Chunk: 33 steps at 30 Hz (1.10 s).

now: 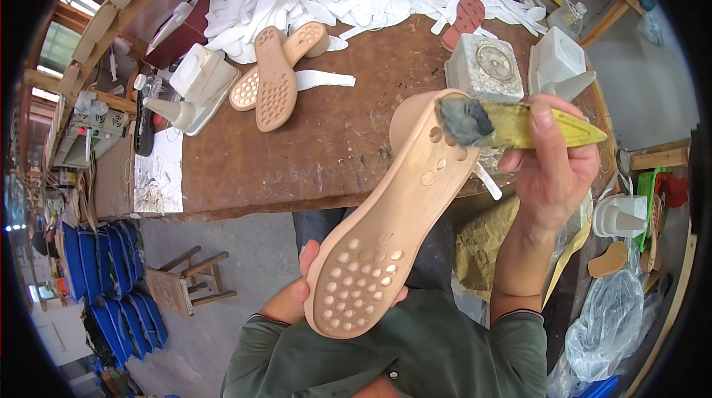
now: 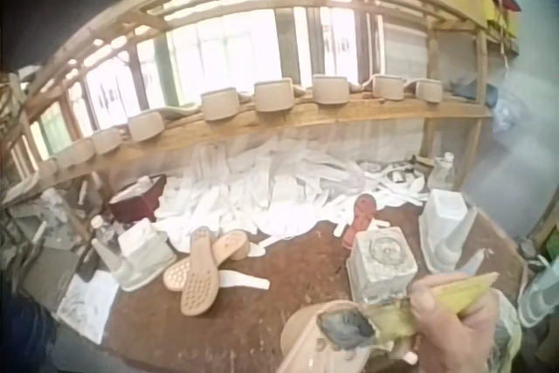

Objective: Apply glue or adhesive to the underside of shoe soles using a brush.

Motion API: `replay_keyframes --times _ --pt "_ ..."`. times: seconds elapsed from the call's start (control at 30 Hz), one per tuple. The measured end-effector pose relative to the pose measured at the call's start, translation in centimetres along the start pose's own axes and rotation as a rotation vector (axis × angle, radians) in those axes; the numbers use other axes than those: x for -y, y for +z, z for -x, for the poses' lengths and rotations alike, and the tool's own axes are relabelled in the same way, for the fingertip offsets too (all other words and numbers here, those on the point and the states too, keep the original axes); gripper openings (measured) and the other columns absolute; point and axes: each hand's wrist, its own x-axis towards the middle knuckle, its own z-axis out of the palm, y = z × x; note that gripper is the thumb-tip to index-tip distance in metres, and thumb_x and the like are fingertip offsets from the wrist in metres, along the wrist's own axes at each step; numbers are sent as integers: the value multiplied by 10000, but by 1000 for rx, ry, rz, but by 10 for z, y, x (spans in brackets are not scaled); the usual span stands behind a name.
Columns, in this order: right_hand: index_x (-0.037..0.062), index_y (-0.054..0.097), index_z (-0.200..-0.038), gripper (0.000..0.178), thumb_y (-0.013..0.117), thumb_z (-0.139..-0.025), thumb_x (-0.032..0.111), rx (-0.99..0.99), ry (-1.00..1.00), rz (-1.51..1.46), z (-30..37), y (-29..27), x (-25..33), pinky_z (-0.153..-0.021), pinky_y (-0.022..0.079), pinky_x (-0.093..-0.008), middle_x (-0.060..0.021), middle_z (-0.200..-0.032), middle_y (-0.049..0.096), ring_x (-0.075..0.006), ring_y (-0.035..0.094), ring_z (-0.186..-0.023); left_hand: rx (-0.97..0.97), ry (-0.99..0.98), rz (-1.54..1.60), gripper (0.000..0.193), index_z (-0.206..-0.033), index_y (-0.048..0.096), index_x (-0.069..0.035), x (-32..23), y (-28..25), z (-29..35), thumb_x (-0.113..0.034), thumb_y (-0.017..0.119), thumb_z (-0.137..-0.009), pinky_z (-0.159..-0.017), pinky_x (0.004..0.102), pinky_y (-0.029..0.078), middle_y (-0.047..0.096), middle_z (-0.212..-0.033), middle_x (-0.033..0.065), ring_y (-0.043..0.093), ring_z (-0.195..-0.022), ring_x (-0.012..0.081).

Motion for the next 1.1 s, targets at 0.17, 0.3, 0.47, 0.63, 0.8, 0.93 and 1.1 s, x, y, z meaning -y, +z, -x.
replay_keyframes --times 0.17,0.3,0.47,0.63,0.8,0.93,1.1 --pt "-46 592 -963 173 611 -858 90 -1 -58 20 8 6 5 -419 432 -206 -116 -697 624 -120 550 -474 170 8 -132 861 -1389 317 -140 8 5 -1 -639 532 -721 -837 692 389 344 -1393 176 389 -1203 454" --pt "-50 573 -972 176 614 -852 71 -33 -1 76 36 14 8 -446 453 -213 -125 -717 624 -137 576 -507 494 19 -238 809 -1388 312 -48 10 4 -12 -624 413 -829 -882 631 405 379 -1355 250 448 -1153 472" --pt "-57 557 -985 175 612 -841 27 47 11 85 62 21 6 -513 480 -234 -127 -737 624 -131 595 -557 147 -107 -196 925 -1404 288 -217 -3 17 -11 -661 608 -658 -885 674 386 287 -1429 149 357 -1242 428" --pt "-56 535 -1002 187 578 -860 58 154 -43 108 75 27 -4 -497 490 -248 -147 -775 601 -166 594 -569 509 -108 -404 810 -1404 271 -73 -6 11 -23 -627 405 -828 -978 573 351 401 -1347 230 455 -1181 415" --pt "-51 514 -1016 234 572 -877 129 162 -45 179 88 36 -6 -453 501 -268 -158 -776 574 -203 592 -550 692 -241 -220 826 -1380 341 -208 -15 -3 -54 -633 596 -720 -1005 495 376 355 -1403 122 405 -1238 314" --pt "-33 528 -1033 209 603 -839 -9 227 0 94 97 38 -6 -577 506 -267 -158 -774 627 -161 622 -620 927 -221 -443 750 -1368 373 -202 -19 0 -68 -632 516 -770 -1009 485 361 398 -1376 132 414 -1233 303" --pt "-26 549 -1019 219 633 -820 10 247 8 169 104 40 -4 -558 499 -263 -142 -727 622 -172 625 -603 1068 -55 -440 699 -1380 359 -252 -22 -11 -77 -650 409 -808 -978 523 381 386 -1386 149 405 -1234 350"
